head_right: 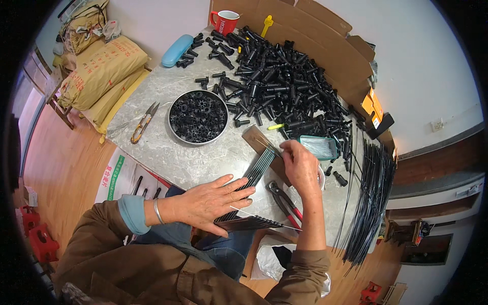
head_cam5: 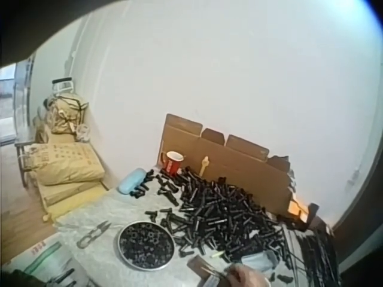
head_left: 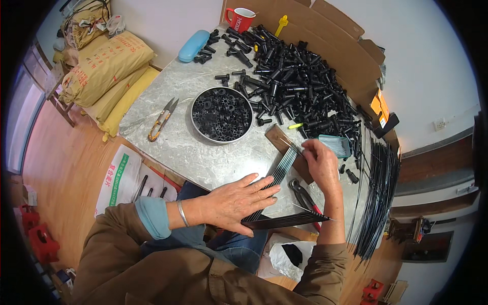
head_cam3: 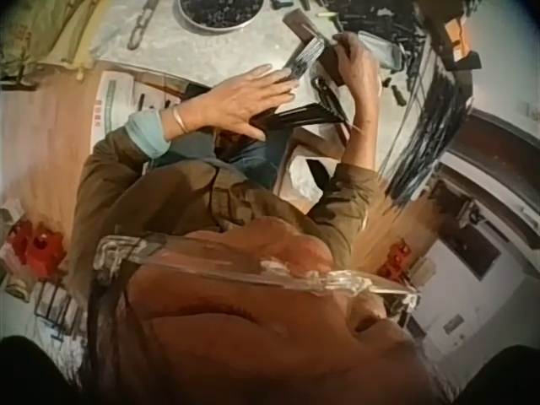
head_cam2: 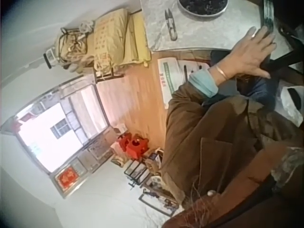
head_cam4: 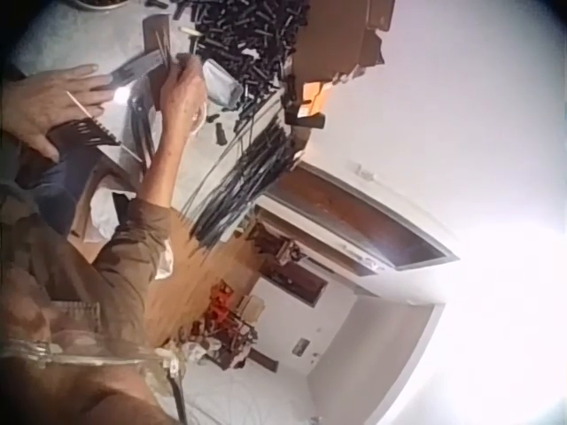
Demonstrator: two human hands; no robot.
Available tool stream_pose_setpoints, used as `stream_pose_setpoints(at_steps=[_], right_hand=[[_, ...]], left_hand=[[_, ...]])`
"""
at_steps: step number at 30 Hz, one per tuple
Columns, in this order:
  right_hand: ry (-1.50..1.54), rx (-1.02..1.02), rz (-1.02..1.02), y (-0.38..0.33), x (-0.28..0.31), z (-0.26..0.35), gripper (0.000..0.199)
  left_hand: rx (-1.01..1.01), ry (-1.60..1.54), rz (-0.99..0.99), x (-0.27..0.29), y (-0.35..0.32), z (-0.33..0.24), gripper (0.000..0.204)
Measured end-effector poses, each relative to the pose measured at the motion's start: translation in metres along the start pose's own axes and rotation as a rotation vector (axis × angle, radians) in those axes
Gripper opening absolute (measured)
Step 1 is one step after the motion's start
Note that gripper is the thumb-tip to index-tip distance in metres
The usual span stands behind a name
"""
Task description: Assembling small plastic components onto black rods using hands and pliers.
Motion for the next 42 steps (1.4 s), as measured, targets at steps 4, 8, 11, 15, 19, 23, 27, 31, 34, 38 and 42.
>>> stream_pose_setpoints(at_steps=[4,8,11,15,19,23,27,31,34,38,42], right_hand=[[-0.059,0.046,-0.062,-0.001,0.002,0.012,0.032],[-0.361,0.252,-0.135,-0.028,0.002,0.036,0.047],[-0.539,0.445,0.030,-0.042,-0.026,0.053,0.042],[-0.571,0.545,0.019,-0.037,-0.031,0.054,0.036],[0.165,0.496,0.162,-0.052,0.014,0.089,0.033],[0.863,0.498,0.807,-0.108,0.018,0.167,0.019],[1.058,0.342,1.161,-0.111,-0.016,0.120,0.015],[0.708,0.209,1.415,-0.118,-0.063,0.087,0.013],[0.480,0.173,1.561,-0.131,-0.089,0.104,0.022],[0.245,0.413,1.711,-0.145,-0.142,0.122,0.033],[-0.136,0.606,0.897,-0.172,-0.108,0.142,0.028]], left_hand=[[0.017,0.032,0.021,0.000,-0.001,0.001,0.088],[-0.001,0.054,0.002,0.000,0.000,0.004,0.087],[0.004,0.077,0.045,0.003,-0.002,0.001,0.084],[-0.167,0.061,0.061,0.019,-0.010,-0.005,0.049],[0.077,-0.874,-0.492,0.151,-0.042,-0.042,0.029],[-0.081,0.033,-0.927,0.221,-0.036,-0.081,0.030],[0.665,-0.568,-0.352,0.156,-0.099,-0.031,0.027],[0.312,0.042,-0.225,0.079,-0.107,-0.099,0.035],[0.275,0.013,-0.213,0.026,-0.078,-0.108,0.033],[0.473,-1.463,0.763,-0.072,-0.091,-0.080,0.032],[0.558,-1.687,0.773,-0.103,-0.100,-0.080,0.029]])
Point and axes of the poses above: each hand's wrist, its own y-axis towards the middle knuckle, its own x-axis out of the back of the hand, z = x × y, the point moved 1 cm from there along y, towards the middle knuckle, and after that the axes turned 14 degrees about z, right-handed, at the moved point
